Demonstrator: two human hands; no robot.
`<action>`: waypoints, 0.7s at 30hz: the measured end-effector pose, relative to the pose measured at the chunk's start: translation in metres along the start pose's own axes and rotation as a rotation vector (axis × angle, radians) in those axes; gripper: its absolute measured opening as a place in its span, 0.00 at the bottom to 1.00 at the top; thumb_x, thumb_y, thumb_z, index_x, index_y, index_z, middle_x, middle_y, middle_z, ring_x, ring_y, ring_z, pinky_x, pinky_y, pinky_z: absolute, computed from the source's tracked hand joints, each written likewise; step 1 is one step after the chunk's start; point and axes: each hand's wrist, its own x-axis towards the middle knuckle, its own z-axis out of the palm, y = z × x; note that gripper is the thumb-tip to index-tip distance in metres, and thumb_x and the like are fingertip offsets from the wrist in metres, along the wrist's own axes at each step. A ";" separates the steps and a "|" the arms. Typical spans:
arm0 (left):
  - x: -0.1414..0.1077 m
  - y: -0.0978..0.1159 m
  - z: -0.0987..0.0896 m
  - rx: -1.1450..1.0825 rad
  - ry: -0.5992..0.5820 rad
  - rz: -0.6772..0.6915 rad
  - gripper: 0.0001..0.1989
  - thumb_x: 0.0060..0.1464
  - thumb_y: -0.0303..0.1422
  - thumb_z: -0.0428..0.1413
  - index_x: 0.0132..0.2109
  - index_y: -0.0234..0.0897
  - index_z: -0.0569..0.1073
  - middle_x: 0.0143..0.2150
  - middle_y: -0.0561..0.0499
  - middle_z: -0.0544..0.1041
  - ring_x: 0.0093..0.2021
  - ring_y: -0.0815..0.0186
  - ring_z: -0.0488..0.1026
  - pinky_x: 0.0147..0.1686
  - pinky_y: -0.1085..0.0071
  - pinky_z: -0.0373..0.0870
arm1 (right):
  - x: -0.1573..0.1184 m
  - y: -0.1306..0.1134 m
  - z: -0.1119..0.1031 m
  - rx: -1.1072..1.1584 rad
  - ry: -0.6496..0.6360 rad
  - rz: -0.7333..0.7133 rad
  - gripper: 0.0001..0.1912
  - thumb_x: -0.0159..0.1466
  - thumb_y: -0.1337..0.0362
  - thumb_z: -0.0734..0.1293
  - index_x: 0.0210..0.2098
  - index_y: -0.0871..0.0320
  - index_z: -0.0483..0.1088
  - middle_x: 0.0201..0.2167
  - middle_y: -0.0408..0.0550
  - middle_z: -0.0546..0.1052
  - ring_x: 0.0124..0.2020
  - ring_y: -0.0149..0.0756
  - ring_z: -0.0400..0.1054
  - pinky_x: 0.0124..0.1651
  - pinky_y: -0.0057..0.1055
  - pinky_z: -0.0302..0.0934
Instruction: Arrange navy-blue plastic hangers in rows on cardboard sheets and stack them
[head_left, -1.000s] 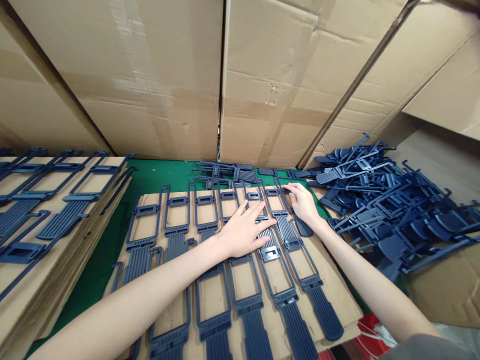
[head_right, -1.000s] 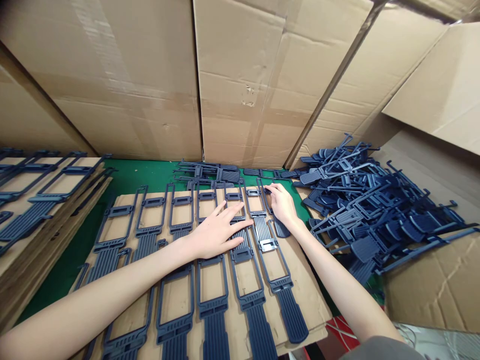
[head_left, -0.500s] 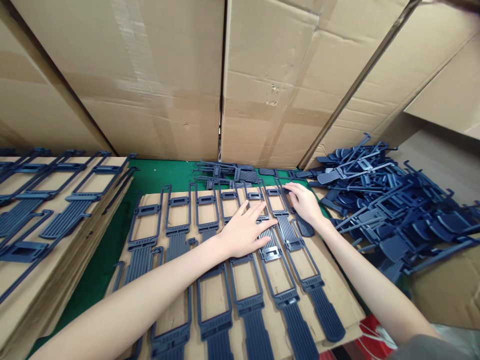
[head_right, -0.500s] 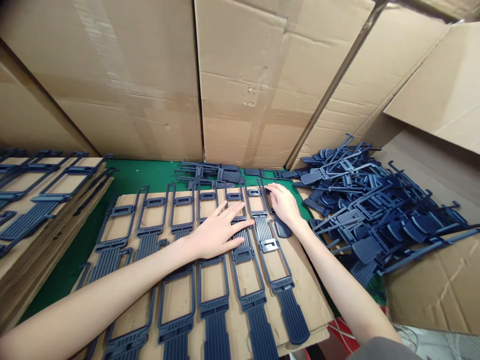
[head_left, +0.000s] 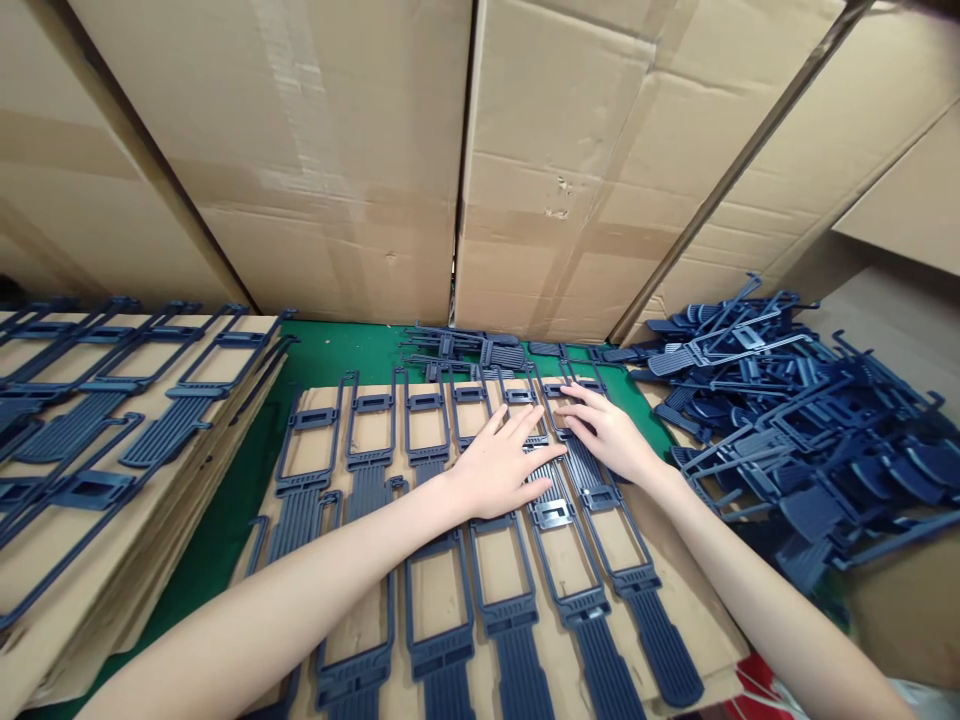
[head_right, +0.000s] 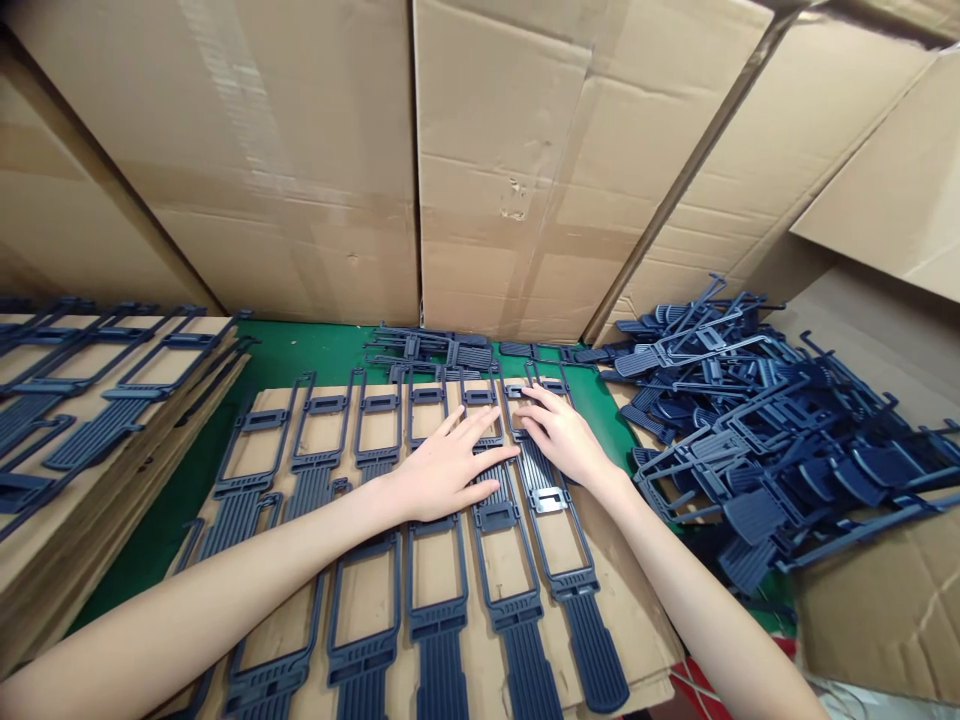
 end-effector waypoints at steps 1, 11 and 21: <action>0.000 0.000 -0.001 -0.002 -0.002 -0.005 0.23 0.63 0.44 0.47 0.63 0.46 0.62 0.70 0.43 0.49 0.70 0.53 0.41 0.65 0.48 0.39 | 0.000 0.000 0.000 0.005 -0.002 -0.005 0.14 0.68 0.63 0.58 0.44 0.53 0.74 0.58 0.49 0.68 0.61 0.43 0.59 0.62 0.46 0.58; 0.000 0.002 -0.003 -0.011 0.030 -0.028 0.23 0.63 0.43 0.48 0.63 0.44 0.63 0.70 0.42 0.48 0.70 0.51 0.42 0.66 0.49 0.39 | -0.001 -0.003 -0.001 0.046 -0.012 -0.021 0.14 0.69 0.62 0.57 0.45 0.55 0.72 0.59 0.50 0.66 0.61 0.42 0.59 0.61 0.44 0.57; -0.001 0.001 -0.002 -0.005 0.022 -0.025 0.23 0.63 0.44 0.47 0.62 0.43 0.65 0.70 0.42 0.51 0.70 0.51 0.44 0.66 0.50 0.39 | -0.006 0.018 -0.005 -0.015 0.083 0.150 0.14 0.66 0.61 0.60 0.49 0.56 0.69 0.56 0.52 0.70 0.58 0.45 0.63 0.60 0.46 0.58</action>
